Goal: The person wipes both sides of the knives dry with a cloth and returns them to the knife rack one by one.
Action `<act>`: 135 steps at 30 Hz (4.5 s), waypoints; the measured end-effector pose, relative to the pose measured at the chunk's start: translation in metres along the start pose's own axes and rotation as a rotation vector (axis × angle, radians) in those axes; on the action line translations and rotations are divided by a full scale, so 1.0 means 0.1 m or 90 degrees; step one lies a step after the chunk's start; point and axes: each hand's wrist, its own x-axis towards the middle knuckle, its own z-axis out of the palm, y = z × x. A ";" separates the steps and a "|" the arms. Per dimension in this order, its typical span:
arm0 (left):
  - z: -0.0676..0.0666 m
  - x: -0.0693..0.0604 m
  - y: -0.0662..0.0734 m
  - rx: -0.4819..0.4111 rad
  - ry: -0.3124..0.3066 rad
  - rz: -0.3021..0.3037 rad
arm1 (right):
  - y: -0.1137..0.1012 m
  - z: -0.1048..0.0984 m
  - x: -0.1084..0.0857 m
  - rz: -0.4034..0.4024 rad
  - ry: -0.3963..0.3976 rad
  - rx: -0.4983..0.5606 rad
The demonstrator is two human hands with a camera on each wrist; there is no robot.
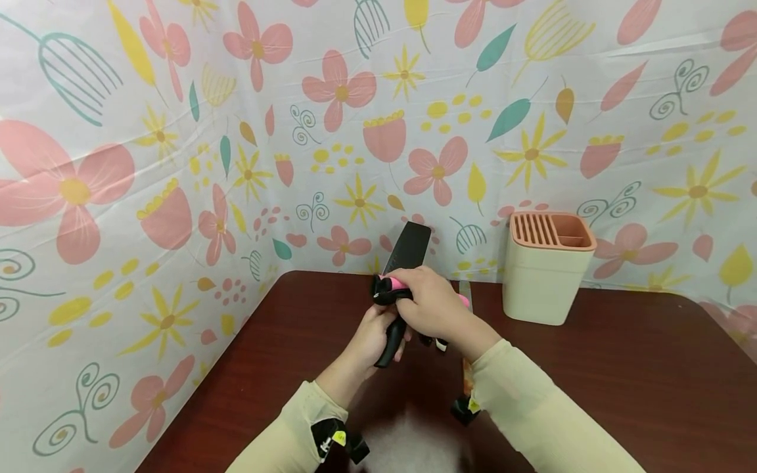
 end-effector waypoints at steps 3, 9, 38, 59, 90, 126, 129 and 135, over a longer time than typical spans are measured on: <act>0.01 -0.01 0.02 -0.006 -0.002 0.007 | -0.01 -0.04 -0.02 -0.013 -0.008 0.047; 0.03 -0.02 0.06 -0.003 -0.005 0.008 | 0.00 -0.12 -0.10 0.021 0.008 0.180; 0.06 -0.05 0.11 -0.048 0.063 0.000 | -0.01 0.19 -0.65 -0.051 0.142 -0.004; 0.05 -0.04 0.09 -0.067 0.082 -0.019 | -0.14 0.18 -0.73 -0.093 0.104 -0.055; -0.05 -0.01 0.09 -0.110 0.123 -0.050 | -0.30 0.13 -0.82 -0.233 -0.013 0.054; 0.15 -0.09 0.09 -0.094 0.109 -0.074 | -0.01 0.28 -0.68 -0.048 0.180 -0.048; 0.15 -0.08 0.09 -0.097 0.116 -0.074 | -0.04 0.26 -0.69 -0.053 0.165 -0.061; 0.13 -0.05 0.07 -0.115 0.119 -0.069 | -0.11 0.24 -0.71 -0.078 0.142 -0.068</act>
